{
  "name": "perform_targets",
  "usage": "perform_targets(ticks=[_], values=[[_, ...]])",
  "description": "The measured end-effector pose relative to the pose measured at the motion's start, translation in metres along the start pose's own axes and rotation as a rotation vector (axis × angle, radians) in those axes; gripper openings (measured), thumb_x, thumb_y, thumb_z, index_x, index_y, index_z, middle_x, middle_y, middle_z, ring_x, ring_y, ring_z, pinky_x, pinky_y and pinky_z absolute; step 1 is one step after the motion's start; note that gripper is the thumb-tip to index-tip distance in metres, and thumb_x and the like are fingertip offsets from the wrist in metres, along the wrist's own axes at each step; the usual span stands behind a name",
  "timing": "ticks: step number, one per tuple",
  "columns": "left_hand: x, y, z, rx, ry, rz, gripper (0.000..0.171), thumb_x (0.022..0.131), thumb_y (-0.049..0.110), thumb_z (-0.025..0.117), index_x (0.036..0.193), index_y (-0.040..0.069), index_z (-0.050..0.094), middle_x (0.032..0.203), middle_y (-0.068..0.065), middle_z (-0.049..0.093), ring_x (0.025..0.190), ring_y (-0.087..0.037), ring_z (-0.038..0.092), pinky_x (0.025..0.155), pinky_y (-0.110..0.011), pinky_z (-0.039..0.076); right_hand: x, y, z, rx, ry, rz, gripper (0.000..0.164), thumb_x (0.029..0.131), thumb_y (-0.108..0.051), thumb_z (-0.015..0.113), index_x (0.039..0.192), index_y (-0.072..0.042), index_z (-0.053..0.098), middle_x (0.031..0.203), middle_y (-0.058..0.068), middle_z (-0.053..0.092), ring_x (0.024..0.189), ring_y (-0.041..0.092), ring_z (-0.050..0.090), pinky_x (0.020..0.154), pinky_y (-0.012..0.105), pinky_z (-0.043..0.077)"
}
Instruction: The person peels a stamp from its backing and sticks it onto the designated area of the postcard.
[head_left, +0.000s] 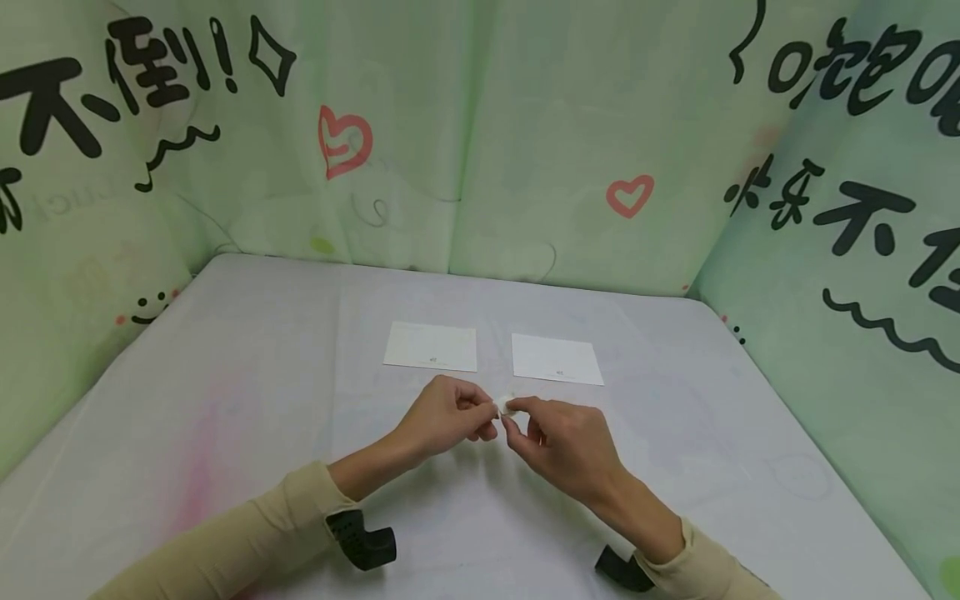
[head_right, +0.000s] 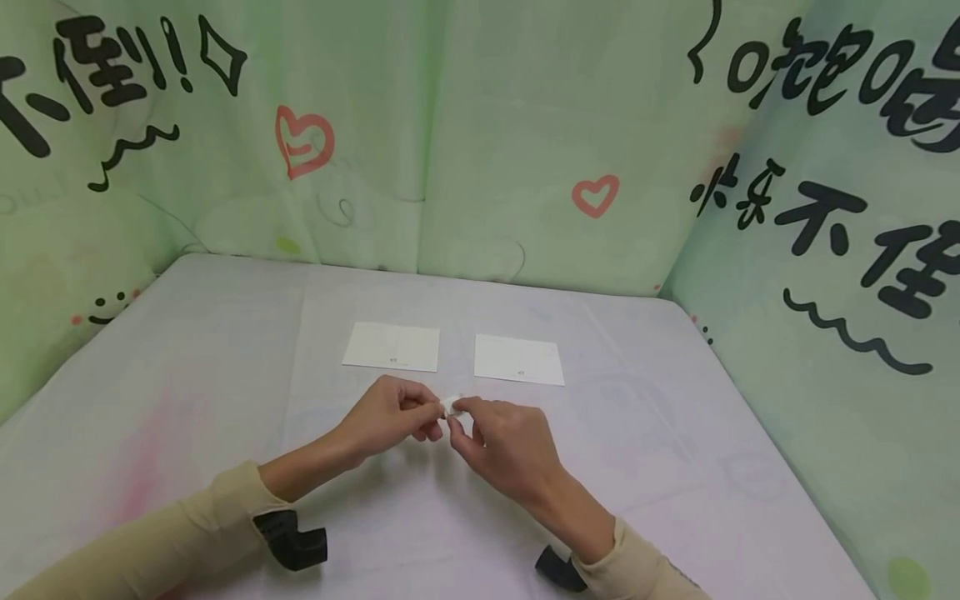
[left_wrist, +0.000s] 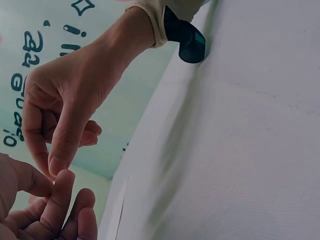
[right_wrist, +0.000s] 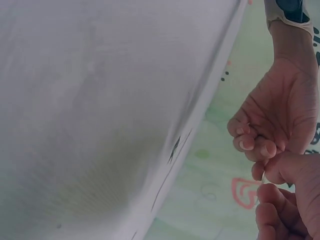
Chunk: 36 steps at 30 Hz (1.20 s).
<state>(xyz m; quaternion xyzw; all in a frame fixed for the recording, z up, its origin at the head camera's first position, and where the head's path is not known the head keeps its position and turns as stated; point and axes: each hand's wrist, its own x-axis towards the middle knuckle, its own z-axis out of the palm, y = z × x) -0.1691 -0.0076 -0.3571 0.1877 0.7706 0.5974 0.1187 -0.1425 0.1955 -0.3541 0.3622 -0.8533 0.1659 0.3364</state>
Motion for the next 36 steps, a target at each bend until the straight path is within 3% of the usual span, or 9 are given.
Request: perform_targets(ticks=[6, 15, 23, 36], values=[[-0.002, -0.001, 0.000, -0.003, -0.016, 0.007, 0.019, 0.095, 0.010, 0.062, 0.091, -0.003, 0.076, 0.071, -0.005, 0.074, 0.074, -0.029, 0.070, 0.067, -0.028, 0.050, 0.000, -0.002, 0.001, -0.006, -0.012, -0.006, 0.018, 0.074, -0.003, 0.081, 0.090, -0.008, 0.076, 0.052, -0.011, 0.051, 0.047, -0.003, 0.039, 0.044, 0.011, 0.032], [-0.003, 0.000, 0.000, 0.015, -0.021, 0.026, 0.020, 0.096, 0.011, 0.062, 0.090, -0.002, 0.076, 0.071, -0.005, 0.074, 0.069, -0.015, 0.065, 0.065, -0.029, 0.046, 0.001, -0.003, 0.002, 0.004, -0.007, -0.005, 0.016, 0.076, -0.001, 0.077, 0.087, -0.011, 0.075, 0.052, -0.011, 0.047, 0.047, -0.005, 0.034, 0.044, 0.010, 0.027], [-0.003, -0.002, -0.002, 0.019, -0.006, 0.016, 0.019, 0.095, 0.011, 0.063, 0.090, -0.003, 0.075, 0.069, -0.004, 0.073, 0.067, -0.011, 0.062, 0.059, -0.027, 0.039, 0.003, 0.001, 0.001, 0.014, 0.030, 0.038, 0.012, 0.076, 0.000, 0.075, 0.084, -0.009, 0.073, 0.051, -0.010, 0.049, 0.045, -0.004, 0.037, 0.043, 0.012, 0.031], [-0.005, -0.005, -0.010, 0.030, 0.043, -0.004, 0.018, 0.094, 0.010, 0.063, 0.090, -0.003, 0.075, 0.068, -0.003, 0.071, 0.066, -0.013, 0.061, 0.059, -0.026, 0.041, 0.002, 0.008, -0.006, 0.000, 0.018, 0.115, 0.012, 0.077, -0.001, 0.074, 0.083, -0.011, 0.073, 0.052, -0.013, 0.048, 0.047, -0.006, 0.037, 0.044, 0.015, 0.034]])
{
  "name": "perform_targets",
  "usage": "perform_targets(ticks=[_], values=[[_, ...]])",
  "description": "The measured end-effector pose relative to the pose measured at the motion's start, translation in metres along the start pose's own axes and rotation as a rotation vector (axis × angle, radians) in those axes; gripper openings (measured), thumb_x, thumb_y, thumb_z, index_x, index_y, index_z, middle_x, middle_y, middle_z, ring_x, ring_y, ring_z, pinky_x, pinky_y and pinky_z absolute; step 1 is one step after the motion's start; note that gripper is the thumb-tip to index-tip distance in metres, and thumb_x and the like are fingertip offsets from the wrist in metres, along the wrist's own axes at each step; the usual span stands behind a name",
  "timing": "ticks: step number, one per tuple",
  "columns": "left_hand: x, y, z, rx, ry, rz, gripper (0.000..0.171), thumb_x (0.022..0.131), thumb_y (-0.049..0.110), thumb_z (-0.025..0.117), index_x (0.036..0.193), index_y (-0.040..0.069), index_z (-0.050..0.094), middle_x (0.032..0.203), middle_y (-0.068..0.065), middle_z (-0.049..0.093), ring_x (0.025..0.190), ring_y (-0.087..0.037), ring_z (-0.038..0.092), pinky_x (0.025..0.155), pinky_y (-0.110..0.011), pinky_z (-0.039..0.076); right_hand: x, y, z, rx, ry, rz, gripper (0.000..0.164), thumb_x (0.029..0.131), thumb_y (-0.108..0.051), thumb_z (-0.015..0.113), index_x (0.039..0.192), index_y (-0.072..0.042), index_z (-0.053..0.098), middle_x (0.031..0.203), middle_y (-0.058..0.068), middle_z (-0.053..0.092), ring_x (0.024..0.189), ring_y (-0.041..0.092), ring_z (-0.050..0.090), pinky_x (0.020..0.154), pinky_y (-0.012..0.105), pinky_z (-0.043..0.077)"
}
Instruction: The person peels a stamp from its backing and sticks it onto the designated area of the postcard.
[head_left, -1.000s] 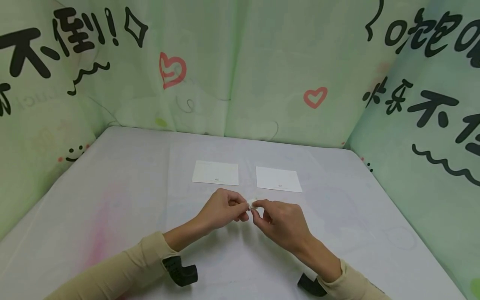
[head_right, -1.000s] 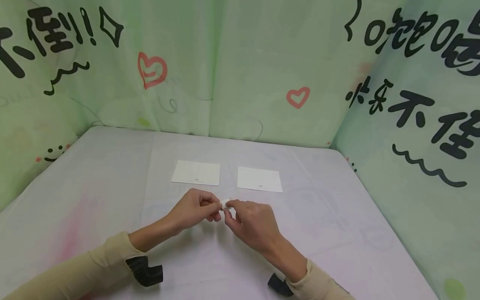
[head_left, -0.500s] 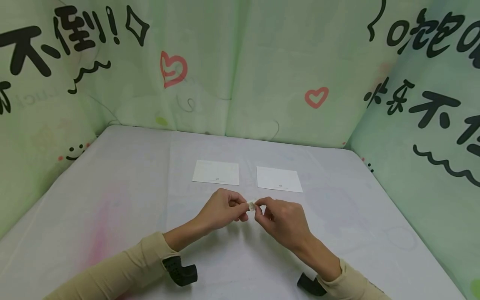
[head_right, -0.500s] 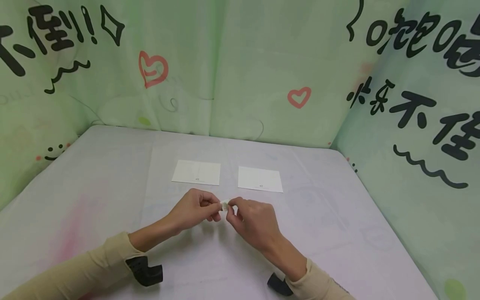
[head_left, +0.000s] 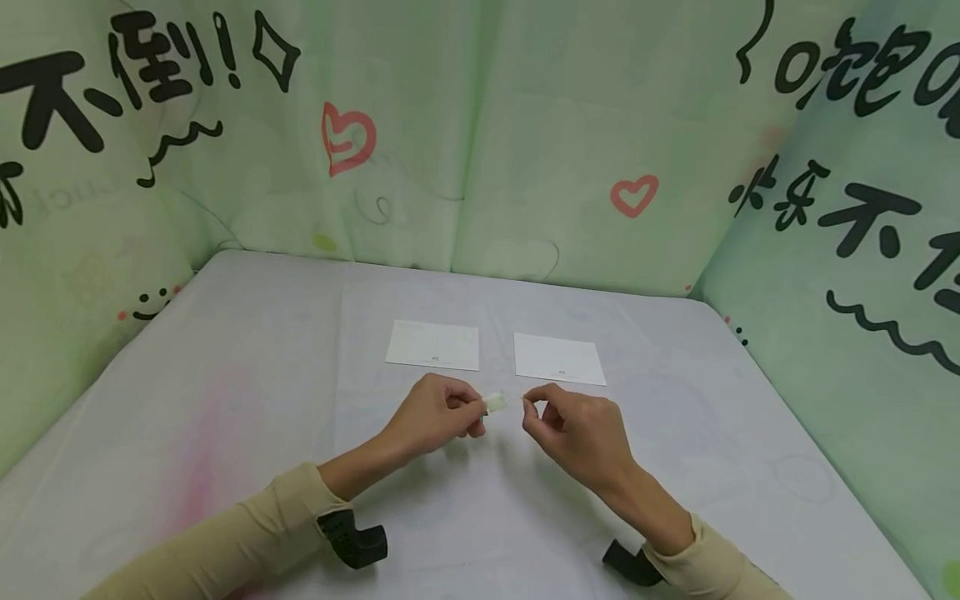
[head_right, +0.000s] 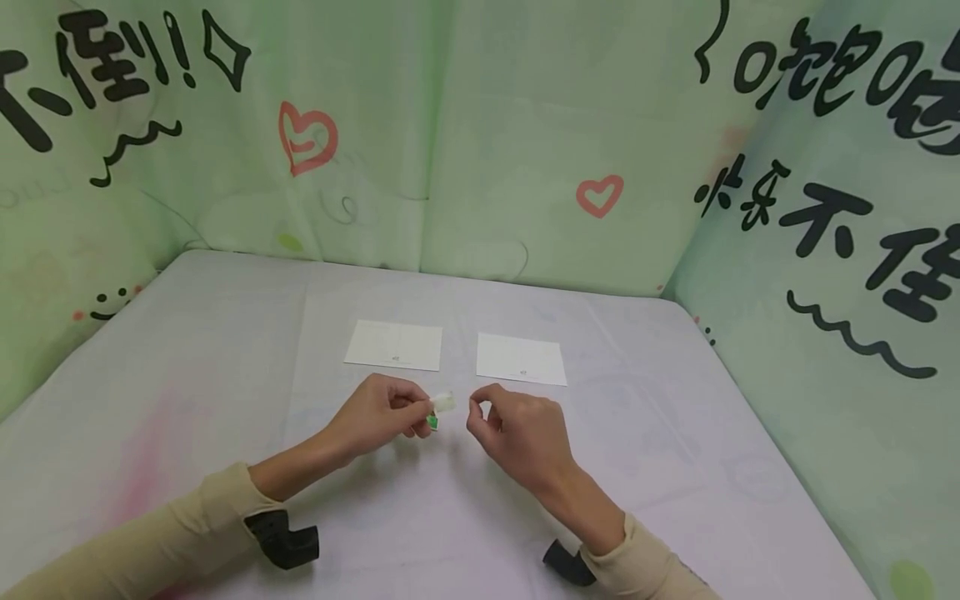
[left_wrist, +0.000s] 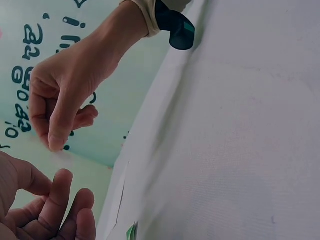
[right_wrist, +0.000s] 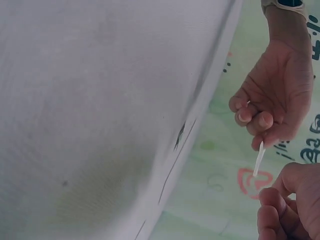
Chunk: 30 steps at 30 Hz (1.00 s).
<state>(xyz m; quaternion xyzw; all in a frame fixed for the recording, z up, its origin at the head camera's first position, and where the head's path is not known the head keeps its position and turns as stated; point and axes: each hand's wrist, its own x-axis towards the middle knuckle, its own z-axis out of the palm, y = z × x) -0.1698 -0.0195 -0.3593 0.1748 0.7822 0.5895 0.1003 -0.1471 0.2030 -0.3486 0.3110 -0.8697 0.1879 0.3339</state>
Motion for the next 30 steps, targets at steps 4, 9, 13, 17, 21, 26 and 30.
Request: perform_targets(ticks=[4, 9, 13, 17, 21, 26, 30], values=[[0.0005, -0.0021, -0.0026, -0.004, 0.009, -0.007, 0.018, 0.094, 0.010, 0.063, 0.090, -0.002, 0.075, 0.068, -0.003, 0.071, 0.068, -0.019, 0.065, 0.061, -0.026, 0.045, -0.0019, 0.0002, 0.0004, -0.001, -0.012, 0.005, 0.013, 0.077, -0.001, 0.073, 0.083, -0.012, 0.074, 0.052, -0.014, 0.049, 0.047, -0.007, 0.037, 0.044, 0.014, 0.034], [0.0008, -0.0023, -0.0047, -0.016, 0.017, -0.021, 0.018, 0.094, 0.010, 0.062, 0.090, -0.003, 0.075, 0.068, -0.004, 0.072, 0.069, -0.024, 0.067, 0.063, -0.027, 0.047, -0.0034, 0.0011, 0.0010, -0.009, -0.027, 0.013, 0.011, 0.077, -0.003, 0.074, 0.084, -0.012, 0.074, 0.052, -0.014, 0.049, 0.047, -0.007, 0.037, 0.044, 0.014, 0.034], [0.0007, -0.0018, -0.0058, -0.026, 0.022, -0.042, 0.019, 0.093, 0.009, 0.061, 0.090, -0.003, 0.075, 0.068, -0.003, 0.071, 0.066, -0.017, 0.064, 0.063, -0.027, 0.047, -0.0038, 0.0013, 0.0011, -0.008, -0.036, 0.016, 0.012, 0.077, -0.003, 0.074, 0.084, -0.012, 0.074, 0.053, -0.014, 0.049, 0.047, -0.006, 0.037, 0.044, 0.014, 0.034], [0.0007, -0.0017, -0.0059, -0.037, 0.018, -0.051, 0.019, 0.093, 0.009, 0.061, 0.091, -0.003, 0.075, 0.067, -0.004, 0.071, 0.065, -0.015, 0.064, 0.064, -0.028, 0.049, -0.0039, 0.0007, 0.0010, -0.010, -0.044, 0.018, 0.012, 0.077, -0.003, 0.074, 0.085, -0.012, 0.074, 0.053, -0.014, 0.049, 0.047, -0.006, 0.037, 0.044, 0.014, 0.034], [0.0008, -0.0015, -0.0055, -0.100, -0.017, -0.079, 0.021, 0.094, 0.010, 0.061, 0.093, -0.006, 0.074, 0.067, -0.004, 0.070, 0.065, -0.015, 0.066, 0.065, -0.028, 0.055, -0.0038, -0.0007, 0.0005, -0.005, -0.045, 0.017, 0.011, 0.077, -0.003, 0.075, 0.084, -0.012, 0.074, 0.053, -0.013, 0.049, 0.048, -0.006, 0.037, 0.044, 0.014, 0.034], [0.0008, -0.0002, -0.0047, -0.193, -0.061, -0.157, 0.025, 0.095, 0.013, 0.062, 0.098, -0.008, 0.073, 0.066, -0.001, 0.067, 0.063, -0.014, 0.065, 0.061, -0.026, 0.055, -0.0038, -0.0035, 0.0010, 0.008, -0.030, -0.010, 0.013, 0.076, -0.003, 0.075, 0.085, -0.013, 0.074, 0.053, -0.014, 0.050, 0.048, -0.006, 0.039, 0.045, 0.013, 0.035], [0.0010, 0.0017, -0.0038, -0.239, -0.078, -0.219, 0.026, 0.095, 0.015, 0.063, 0.101, -0.009, 0.073, 0.064, 0.000, 0.065, 0.063, -0.012, 0.065, 0.060, -0.024, 0.054, -0.0034, -0.0062, 0.0011, 0.023, -0.027, -0.060, 0.015, 0.075, -0.003, 0.076, 0.086, -0.012, 0.074, 0.054, -0.013, 0.051, 0.048, -0.005, 0.041, 0.045, 0.012, 0.037]])
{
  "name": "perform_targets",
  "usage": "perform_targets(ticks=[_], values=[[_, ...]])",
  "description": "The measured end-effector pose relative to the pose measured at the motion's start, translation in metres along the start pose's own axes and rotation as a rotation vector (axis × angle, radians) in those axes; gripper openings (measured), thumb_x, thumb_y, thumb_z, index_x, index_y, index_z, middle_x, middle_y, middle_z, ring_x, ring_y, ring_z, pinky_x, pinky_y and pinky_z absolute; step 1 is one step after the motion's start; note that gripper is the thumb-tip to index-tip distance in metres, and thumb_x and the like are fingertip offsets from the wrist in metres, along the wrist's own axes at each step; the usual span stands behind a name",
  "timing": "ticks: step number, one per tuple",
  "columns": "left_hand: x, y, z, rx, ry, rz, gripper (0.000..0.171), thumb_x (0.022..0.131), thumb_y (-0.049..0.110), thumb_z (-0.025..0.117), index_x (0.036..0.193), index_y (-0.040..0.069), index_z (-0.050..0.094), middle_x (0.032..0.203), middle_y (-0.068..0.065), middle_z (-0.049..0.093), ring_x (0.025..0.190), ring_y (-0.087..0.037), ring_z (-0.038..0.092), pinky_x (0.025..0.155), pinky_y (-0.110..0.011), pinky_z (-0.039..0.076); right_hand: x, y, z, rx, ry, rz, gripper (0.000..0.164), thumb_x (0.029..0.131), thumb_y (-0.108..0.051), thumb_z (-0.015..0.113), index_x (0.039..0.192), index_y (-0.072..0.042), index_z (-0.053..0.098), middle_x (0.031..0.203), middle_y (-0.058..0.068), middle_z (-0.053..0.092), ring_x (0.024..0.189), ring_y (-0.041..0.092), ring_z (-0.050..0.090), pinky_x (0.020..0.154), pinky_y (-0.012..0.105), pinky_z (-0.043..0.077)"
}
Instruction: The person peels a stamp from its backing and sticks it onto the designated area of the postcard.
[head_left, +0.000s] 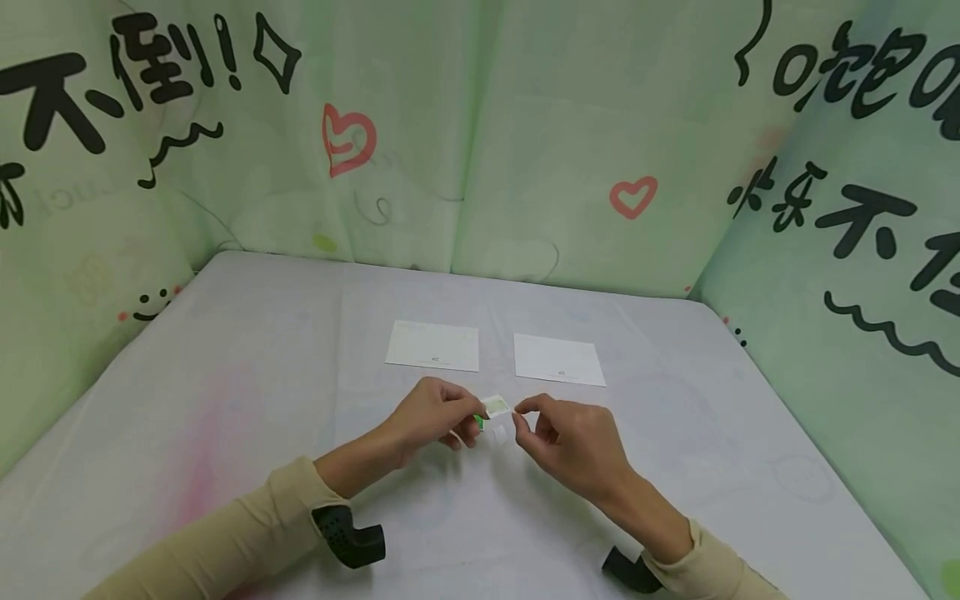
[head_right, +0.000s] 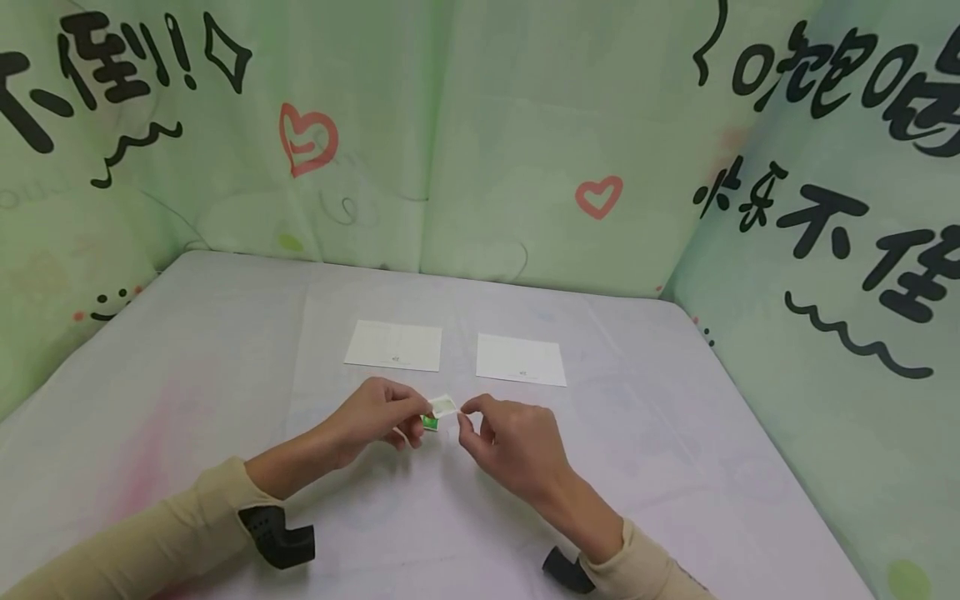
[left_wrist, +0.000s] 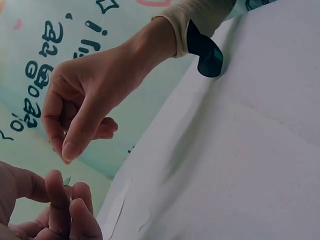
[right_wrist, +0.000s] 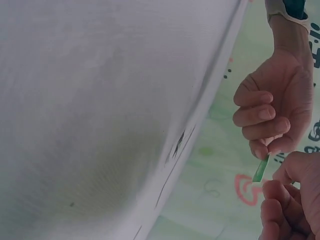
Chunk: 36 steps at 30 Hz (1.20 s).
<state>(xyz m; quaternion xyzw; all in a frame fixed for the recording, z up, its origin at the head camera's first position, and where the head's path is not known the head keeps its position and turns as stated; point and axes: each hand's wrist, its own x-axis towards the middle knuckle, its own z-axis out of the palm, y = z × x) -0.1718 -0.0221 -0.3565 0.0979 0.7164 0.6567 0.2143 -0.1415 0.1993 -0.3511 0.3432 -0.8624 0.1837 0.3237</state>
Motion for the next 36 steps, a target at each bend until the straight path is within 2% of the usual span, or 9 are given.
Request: perform_targets(ticks=[6, 12, 17, 24, 27, 30, 33, 36], values=[[0.000, 0.002, 0.002, -0.071, -0.034, -0.062, 0.029, 0.095, 0.017, 0.064, 0.099, -0.011, 0.071, 0.061, 0.002, 0.060, 0.060, -0.011, 0.065, 0.059, -0.022, 0.052, 0.001, -0.004, -0.002, 0.021, -0.006, -0.055, 0.018, 0.073, -0.002, 0.079, 0.087, -0.012, 0.073, 0.055, -0.011, 0.054, 0.049, -0.003, 0.045, 0.047, 0.012, 0.040], [-0.002, 0.004, 0.003, -0.126, -0.063, -0.094, 0.026, 0.092, 0.015, 0.066, 0.097, -0.011, 0.070, 0.058, 0.002, 0.058, 0.059, -0.010, 0.065, 0.057, -0.021, 0.051, 0.002, -0.005, -0.001, 0.037, -0.005, -0.078, 0.019, 0.073, -0.002, 0.078, 0.087, -0.013, 0.073, 0.055, -0.012, 0.054, 0.048, -0.003, 0.045, 0.046, 0.012, 0.039], [-0.003, 0.004, 0.003, -0.138, -0.080, -0.103, 0.027, 0.090, 0.015, 0.065, 0.098, -0.010, 0.071, 0.058, 0.003, 0.057, 0.059, -0.011, 0.064, 0.058, -0.021, 0.051, 0.001, -0.006, -0.001, 0.027, 0.002, -0.090, 0.020, 0.073, -0.001, 0.079, 0.087, -0.013, 0.073, 0.055, -0.012, 0.054, 0.048, -0.003, 0.044, 0.045, 0.012, 0.037], [-0.004, 0.004, 0.005, -0.149, -0.098, -0.101, 0.031, 0.091, 0.016, 0.065, 0.103, -0.011, 0.071, 0.059, 0.003, 0.056, 0.060, -0.011, 0.063, 0.059, -0.021, 0.051, 0.001, -0.006, -0.002, -0.004, 0.014, -0.090, 0.021, 0.072, 0.001, 0.080, 0.085, -0.014, 0.071, 0.053, -0.012, 0.048, 0.048, -0.005, 0.036, 0.044, 0.010, 0.028], [-0.004, 0.005, 0.006, -0.142, -0.103, -0.078, 0.031, 0.092, 0.018, 0.066, 0.104, -0.010, 0.072, 0.060, 0.003, 0.058, 0.061, -0.011, 0.064, 0.061, -0.022, 0.052, 0.001, -0.004, -0.002, -0.013, 0.027, -0.071, 0.019, 0.073, 0.000, 0.079, 0.085, -0.013, 0.072, 0.052, -0.012, 0.048, 0.047, -0.005, 0.037, 0.043, 0.011, 0.029], [-0.004, 0.005, 0.007, -0.109, -0.097, -0.037, 0.031, 0.093, 0.019, 0.066, 0.104, -0.009, 0.073, 0.063, 0.003, 0.060, 0.063, -0.011, 0.065, 0.062, -0.023, 0.053, 0.000, -0.002, -0.002, 0.005, 0.029, -0.017, 0.017, 0.075, 0.000, 0.079, 0.085, -0.013, 0.072, 0.052, -0.012, 0.050, 0.046, -0.004, 0.041, 0.044, 0.012, 0.034], [-0.004, 0.003, 0.009, -0.040, -0.074, 0.030, 0.029, 0.095, 0.019, 0.066, 0.103, -0.007, 0.074, 0.065, 0.002, 0.062, 0.064, -0.012, 0.066, 0.064, -0.025, 0.055, -0.001, 0.001, -0.003, 0.068, 0.009, 0.069, 0.017, 0.077, 0.001, 0.078, 0.086, -0.012, 0.072, 0.053, -0.013, 0.051, 0.047, -0.005, 0.044, 0.045, 0.013, 0.037], [-0.003, 0.002, 0.010, 0.054, -0.046, 0.125, 0.026, 0.096, 0.019, 0.067, 0.101, -0.006, 0.074, 0.066, -0.001, 0.065, 0.064, -0.014, 0.066, 0.063, -0.027, 0.055, -0.003, 0.004, -0.006, 0.168, -0.021, 0.185, 0.017, 0.080, 0.003, 0.078, 0.087, -0.012, 0.072, 0.054, -0.016, 0.050, 0.047, -0.007, 0.043, 0.044, 0.014, 0.037]])
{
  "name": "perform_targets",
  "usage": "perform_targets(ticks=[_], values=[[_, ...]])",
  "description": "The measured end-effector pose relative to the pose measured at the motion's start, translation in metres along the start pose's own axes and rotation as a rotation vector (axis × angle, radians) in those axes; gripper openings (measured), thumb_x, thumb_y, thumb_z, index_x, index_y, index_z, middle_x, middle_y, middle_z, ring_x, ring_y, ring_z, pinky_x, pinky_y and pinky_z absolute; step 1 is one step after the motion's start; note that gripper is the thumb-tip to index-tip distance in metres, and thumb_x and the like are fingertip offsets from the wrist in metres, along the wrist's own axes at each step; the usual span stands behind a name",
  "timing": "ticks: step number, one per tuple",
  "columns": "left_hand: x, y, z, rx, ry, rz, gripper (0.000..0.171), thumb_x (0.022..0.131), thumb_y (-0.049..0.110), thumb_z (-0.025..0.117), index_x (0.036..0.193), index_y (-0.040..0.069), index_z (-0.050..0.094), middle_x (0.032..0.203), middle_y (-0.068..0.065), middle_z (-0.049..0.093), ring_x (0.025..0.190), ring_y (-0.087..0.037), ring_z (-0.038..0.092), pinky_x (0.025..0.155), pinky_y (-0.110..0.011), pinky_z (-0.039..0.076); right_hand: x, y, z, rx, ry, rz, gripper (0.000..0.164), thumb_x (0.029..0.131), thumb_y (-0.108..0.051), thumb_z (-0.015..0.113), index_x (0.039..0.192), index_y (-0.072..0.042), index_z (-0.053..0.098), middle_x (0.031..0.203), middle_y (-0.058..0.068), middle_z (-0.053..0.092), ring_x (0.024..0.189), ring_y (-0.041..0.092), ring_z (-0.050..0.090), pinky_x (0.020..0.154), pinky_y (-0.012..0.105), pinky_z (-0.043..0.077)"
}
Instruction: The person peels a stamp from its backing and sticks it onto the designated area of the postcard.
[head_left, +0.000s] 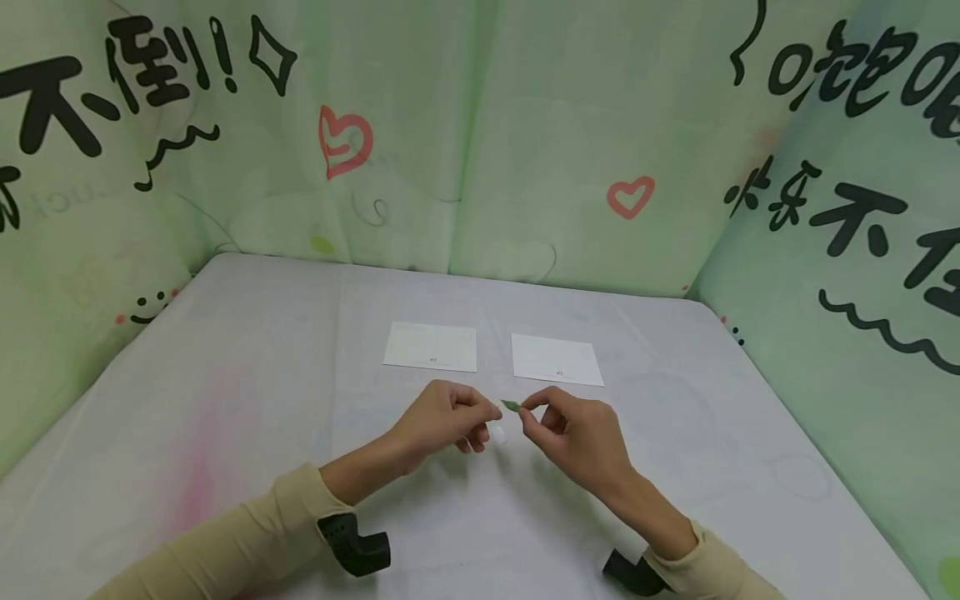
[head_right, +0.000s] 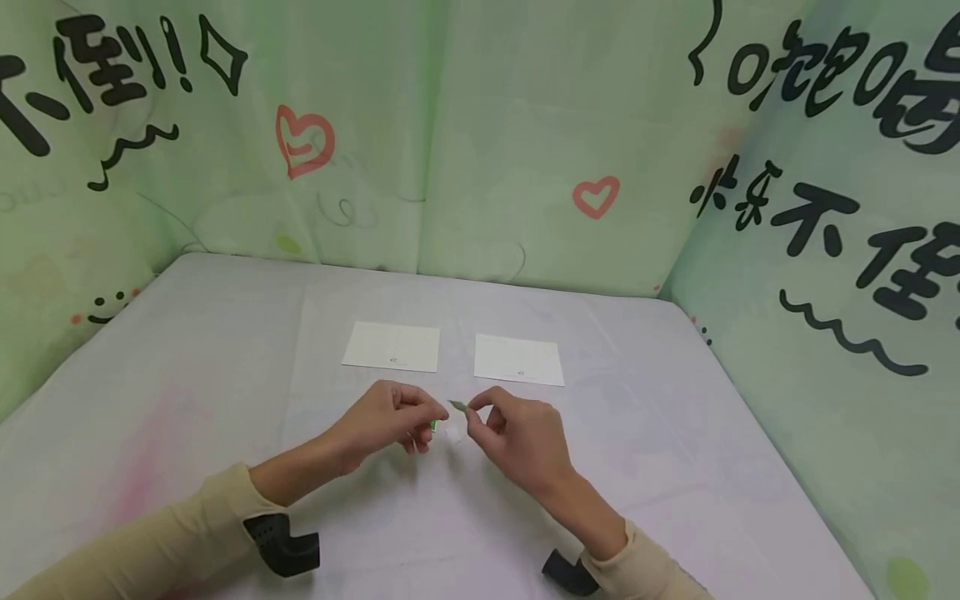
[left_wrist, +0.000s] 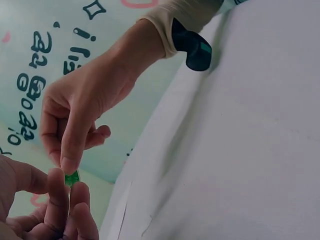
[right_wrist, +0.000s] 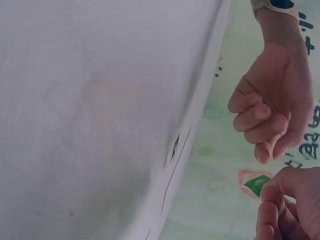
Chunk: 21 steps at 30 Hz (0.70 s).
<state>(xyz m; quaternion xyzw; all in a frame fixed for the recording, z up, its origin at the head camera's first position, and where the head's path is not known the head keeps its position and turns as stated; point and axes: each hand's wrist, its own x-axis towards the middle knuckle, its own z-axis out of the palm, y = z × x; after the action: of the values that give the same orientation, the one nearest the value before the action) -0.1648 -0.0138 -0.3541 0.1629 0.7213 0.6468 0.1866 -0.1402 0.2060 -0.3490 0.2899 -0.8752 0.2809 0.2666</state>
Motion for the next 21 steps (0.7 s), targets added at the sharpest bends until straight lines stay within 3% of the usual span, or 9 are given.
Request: perform_targets(ticks=[6, 10, 14, 21], values=[[0.002, -0.001, 0.005, 0.251, 0.044, 0.200, 0.014, 0.096, 0.012, 0.065, 0.097, 0.000, 0.073, 0.070, -0.009, 0.071, 0.060, -0.013, 0.063, 0.054, -0.023, 0.045, 0.003, 0.007, -0.007, 0.197, -0.064, 0.236, 0.011, 0.086, 0.001, 0.077, 0.088, -0.010, 0.075, 0.054, -0.013, 0.053, 0.046, 0.001, 0.045, 0.044, 0.022, 0.037], [0.005, -0.001, 0.008, 0.424, 0.107, 0.291, 0.008, 0.094, 0.011, 0.066, 0.096, 0.007, 0.074, 0.068, 0.000, 0.068, 0.056, -0.008, 0.054, 0.052, -0.023, 0.041, 0.004, 0.014, -0.011, 0.282, -0.102, 0.380, 0.002, 0.089, -0.006, 0.077, 0.091, -0.007, 0.076, 0.054, -0.002, 0.058, 0.049, 0.008, 0.053, 0.045, 0.024, 0.038], [0.010, -0.002, 0.010, 0.566, 0.175, 0.346, 0.007, 0.093, 0.013, 0.068, 0.097, 0.010, 0.073, 0.067, 0.010, 0.064, 0.056, -0.004, 0.053, 0.054, -0.023, 0.045, 0.005, 0.021, -0.013, 0.297, -0.121, 0.490, 0.006, 0.091, -0.011, 0.077, 0.092, -0.005, 0.076, 0.056, 0.005, 0.059, 0.053, 0.012, 0.058, 0.046, 0.025, 0.039], [0.021, -0.004, 0.009, 0.700, 0.230, 0.393, 0.008, 0.094, 0.014, 0.066, 0.098, 0.009, 0.071, 0.071, 0.006, 0.069, 0.056, -0.004, 0.055, 0.052, -0.023, 0.045, 0.008, 0.036, -0.018, 0.340, -0.138, 0.653, 0.022, 0.092, -0.021, 0.078, 0.098, 0.000, 0.074, 0.061, 0.006, 0.061, 0.056, 0.014, 0.057, 0.051, 0.026, 0.044]])
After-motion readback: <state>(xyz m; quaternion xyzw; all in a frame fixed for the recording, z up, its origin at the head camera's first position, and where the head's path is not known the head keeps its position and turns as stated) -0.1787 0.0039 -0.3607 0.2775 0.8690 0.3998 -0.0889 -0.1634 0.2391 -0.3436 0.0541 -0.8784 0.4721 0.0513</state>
